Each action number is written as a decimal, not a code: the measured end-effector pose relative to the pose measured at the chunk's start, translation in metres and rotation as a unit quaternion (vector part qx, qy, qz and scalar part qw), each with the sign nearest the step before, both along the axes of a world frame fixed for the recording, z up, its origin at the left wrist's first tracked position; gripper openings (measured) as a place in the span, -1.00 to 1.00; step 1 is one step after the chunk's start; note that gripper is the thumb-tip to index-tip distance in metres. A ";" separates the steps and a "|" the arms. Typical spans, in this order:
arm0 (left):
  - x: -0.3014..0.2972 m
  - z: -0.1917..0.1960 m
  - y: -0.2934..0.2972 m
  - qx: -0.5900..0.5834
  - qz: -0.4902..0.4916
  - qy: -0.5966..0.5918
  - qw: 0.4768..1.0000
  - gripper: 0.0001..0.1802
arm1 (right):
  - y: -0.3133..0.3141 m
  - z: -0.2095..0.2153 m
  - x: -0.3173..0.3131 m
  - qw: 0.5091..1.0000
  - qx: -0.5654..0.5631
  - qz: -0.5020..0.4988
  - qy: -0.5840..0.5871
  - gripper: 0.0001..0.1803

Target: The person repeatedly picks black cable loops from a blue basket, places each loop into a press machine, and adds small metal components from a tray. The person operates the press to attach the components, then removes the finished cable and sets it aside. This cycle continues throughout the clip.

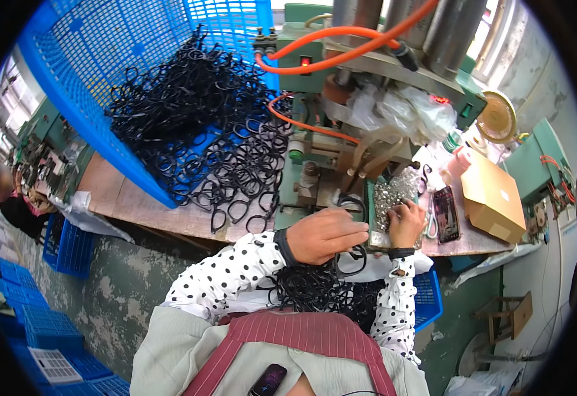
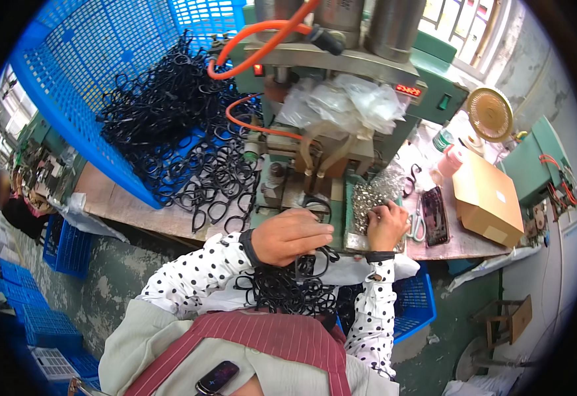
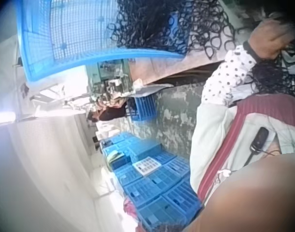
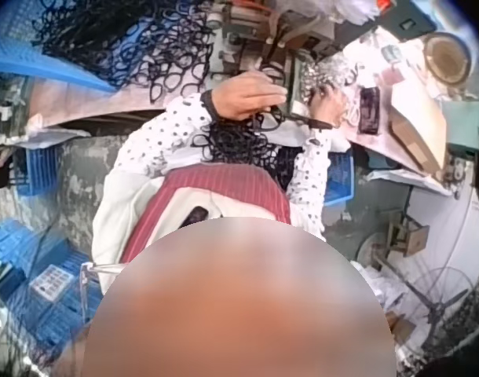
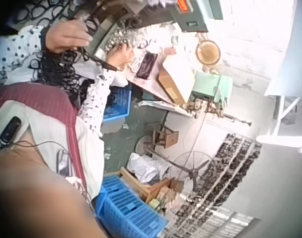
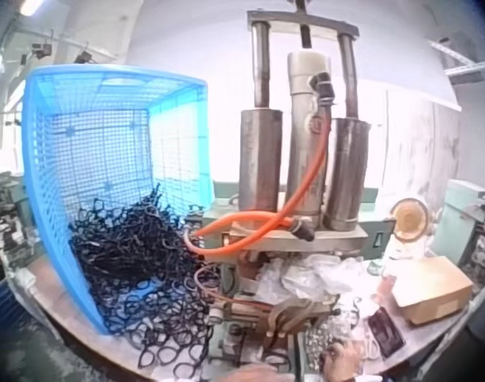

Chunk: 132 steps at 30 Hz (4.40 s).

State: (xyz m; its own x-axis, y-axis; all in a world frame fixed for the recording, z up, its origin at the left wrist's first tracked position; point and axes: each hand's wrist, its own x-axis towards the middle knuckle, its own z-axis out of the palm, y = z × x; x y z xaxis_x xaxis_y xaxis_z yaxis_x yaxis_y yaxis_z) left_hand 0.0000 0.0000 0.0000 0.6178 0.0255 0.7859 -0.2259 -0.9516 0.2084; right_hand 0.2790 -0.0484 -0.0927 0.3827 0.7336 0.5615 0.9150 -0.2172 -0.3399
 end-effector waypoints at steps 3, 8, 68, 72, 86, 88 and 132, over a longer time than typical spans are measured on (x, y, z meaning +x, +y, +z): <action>-0.007 0.001 -0.004 0.006 0.017 0.006 1.000 -0.44 | 0.005 -0.007 -0.012 1.000 0.027 -0.012 0.010 -0.84; -0.024 0.023 0.000 0.144 0.087 0.026 0.985 -0.43 | 0.000 0.002 -0.008 1.000 -0.009 0.007 0.004 -0.78; -0.034 0.075 -0.004 -0.177 0.324 -0.165 0.914 -0.86 | -0.002 0.103 -0.126 0.885 0.239 0.171 0.361 -0.80; -0.034 0.081 -0.004 -0.192 0.352 -0.139 0.905 -0.84 | 0.006 0.105 -0.144 0.891 0.235 0.164 0.352 -0.73; -0.035 0.076 0.025 -0.152 0.320 -0.148 0.924 -0.85 | 0.031 0.084 -0.155 0.827 0.316 0.207 0.417 -0.52; -0.034 0.071 0.018 -0.092 0.303 -0.164 0.934 -0.73 | 0.034 0.080 -0.149 0.852 0.280 0.210 0.389 -0.49; -0.093 -0.053 -0.085 -0.231 0.401 0.136 0.876 -0.63 | -0.005 0.007 0.006 0.991 0.103 -0.008 0.086 -0.90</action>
State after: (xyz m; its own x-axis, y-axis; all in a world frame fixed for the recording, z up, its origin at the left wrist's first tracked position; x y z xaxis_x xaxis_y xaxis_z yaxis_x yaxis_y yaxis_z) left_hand -0.0930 -0.0853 -0.0529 0.4179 0.8138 0.4038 0.5945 -0.5811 0.5558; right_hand 0.2852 -0.0533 -0.0853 0.4966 0.6029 0.6245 0.8365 -0.1403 -0.5297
